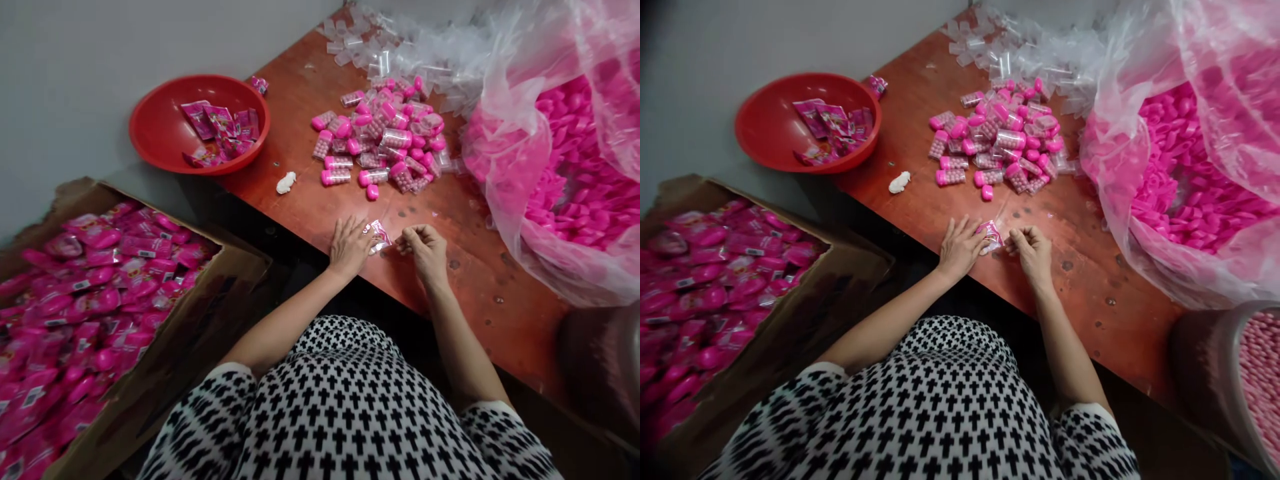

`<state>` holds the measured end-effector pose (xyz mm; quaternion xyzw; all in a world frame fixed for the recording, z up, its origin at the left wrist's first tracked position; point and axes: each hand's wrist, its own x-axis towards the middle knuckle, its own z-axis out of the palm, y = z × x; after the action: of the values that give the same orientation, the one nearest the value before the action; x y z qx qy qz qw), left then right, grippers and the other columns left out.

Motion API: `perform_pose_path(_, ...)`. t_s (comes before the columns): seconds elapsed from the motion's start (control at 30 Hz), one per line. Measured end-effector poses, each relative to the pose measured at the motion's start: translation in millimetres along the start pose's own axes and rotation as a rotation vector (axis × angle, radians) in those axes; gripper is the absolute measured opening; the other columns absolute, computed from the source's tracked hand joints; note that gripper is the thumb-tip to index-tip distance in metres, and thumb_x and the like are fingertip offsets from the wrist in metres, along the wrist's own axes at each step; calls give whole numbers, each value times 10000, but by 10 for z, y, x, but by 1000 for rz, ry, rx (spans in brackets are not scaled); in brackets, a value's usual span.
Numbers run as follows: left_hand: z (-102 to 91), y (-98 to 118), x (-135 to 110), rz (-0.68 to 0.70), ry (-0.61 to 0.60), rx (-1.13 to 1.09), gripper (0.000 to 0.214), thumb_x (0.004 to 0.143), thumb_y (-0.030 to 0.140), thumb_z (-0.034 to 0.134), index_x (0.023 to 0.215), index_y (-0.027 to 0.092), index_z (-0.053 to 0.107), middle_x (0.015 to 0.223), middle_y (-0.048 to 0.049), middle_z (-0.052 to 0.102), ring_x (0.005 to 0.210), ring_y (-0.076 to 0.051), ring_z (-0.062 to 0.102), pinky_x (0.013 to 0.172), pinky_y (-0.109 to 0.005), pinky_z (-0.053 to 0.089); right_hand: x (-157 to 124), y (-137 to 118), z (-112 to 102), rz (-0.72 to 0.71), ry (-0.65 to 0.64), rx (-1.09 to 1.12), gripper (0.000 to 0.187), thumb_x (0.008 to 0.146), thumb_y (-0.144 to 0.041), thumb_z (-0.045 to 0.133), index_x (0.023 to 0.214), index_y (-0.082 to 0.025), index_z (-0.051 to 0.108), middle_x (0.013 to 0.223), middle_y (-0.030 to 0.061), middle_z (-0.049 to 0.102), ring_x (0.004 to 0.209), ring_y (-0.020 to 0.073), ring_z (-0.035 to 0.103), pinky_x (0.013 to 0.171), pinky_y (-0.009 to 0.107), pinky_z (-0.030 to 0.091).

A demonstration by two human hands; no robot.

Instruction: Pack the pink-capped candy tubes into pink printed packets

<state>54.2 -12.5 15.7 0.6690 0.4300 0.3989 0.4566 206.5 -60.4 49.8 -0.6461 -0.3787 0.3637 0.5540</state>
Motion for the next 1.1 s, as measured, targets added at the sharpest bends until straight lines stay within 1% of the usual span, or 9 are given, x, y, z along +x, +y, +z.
perform_pose_path(0.2, -51, -109, -17, 213, -33, 435, 210, 852, 258, 569, 1010, 276, 707, 1190, -43, 662, 1278, -263, 472, 1136, -553, 179, 165, 116, 105, -60, -59, -285, 359, 727, -503, 654, 865, -175, 611, 745, 28, 684, 671, 159, 639, 654, 307, 502)
perform_pose_path(0.37, -114, -91, -57, 325, 36, 328, 263, 847, 297, 585, 1083, 239, 685, 1215, -80, 645, 1230, -253, 524, 1106, -485, 313, 277, 117, 245, 85, -201, 58, 456, 615, -460, 748, 935, -202, 548, 648, -42, 642, 560, 132, 616, 553, 263, 494)
perform_pose_path(0.5, -184, 24, -90, -23, 113, -142, 559, 737, 397, 703, 1247, 202, 584, 1265, -118, 609, 1139, -259, 594, 987, -400, 465, 293, 7, 302, 77, -127, 208, 417, 585, -352, 776, 901, -209, 545, 584, -84, 597, 511, 91, 576, 530, 217, 472)
perform_pose_path(0.6, -208, 98, -82, -317, -6, -507, 431, 720, 442, 702, 1034, 146, 698, 971, -90, 722, 837, -215, 697, 805, -338, 557, 255, -43, 358, 56, -154, 199, 391, 602, -341, 765, 904, -211, 553, 587, -83, 595, 504, 89, 566, 511, 212, 461)
perform_pose_path(0.73, -224, 137, -47, -490, -24, -698, 301, 644, 391, 767, 733, 108, 717, 700, -38, 690, 618, -150, 668, 662, -276, 565, 302, -44, 391, 31, -247, 46, 345, 643, -380, 739, 890, -193, 585, 610, -51, 609, 521, 105, 559, 499, 224, 449)
perform_pose_path(0.83, -240, 153, -39, -543, 20, -726, 291, 580, 350, 809, 677, 96, 705, 644, -31, 668, 589, -137, 649, 633, -269, 560, 526, -88, 318, -123, -177, -237, 279, 731, -424, 659, 852, -178, 608, 695, 5, 638, 630, 144, 588, 608, 283, 483)
perform_pose_path(0.93, -268, 180, -49, -590, 85, -767, 302, 540, 335, 828, 647, 88, 693, 616, -36, 662, 574, -140, 641, 618, -277, 555, 855, -174, 226, -276, 74, -740, 269, 814, -398, 573, 958, -174, 613, 962, 100, 659, 889, 233, 601, 795, 397, 471)
perform_pose_path(1.0, -299, 196, -54, -632, 127, -798, 312, 516, 328, 839, 639, 86, 685, 608, -40, 663, 560, -136, 635, 596, -263, 541, 1060, -207, 200, -252, 164, -1012, 313, 823, -369, 561, 1052, -157, 588, 1107, 162, 619, 1028, 297, 562, 847, 460, 444)
perform_pose_path(1.1, -362, 195, -49, -675, 187, -853, 321, 491, 307, 853, 643, 90, 670, 644, -52, 682, 562, -127, 631, 569, -240, 517, 1266, -182, 202, -171, 132, -1180, 334, 815, -352, 559, 1080, -149, 577, 1151, 189, 598, 1052, 333, 553, 827, 485, 444)
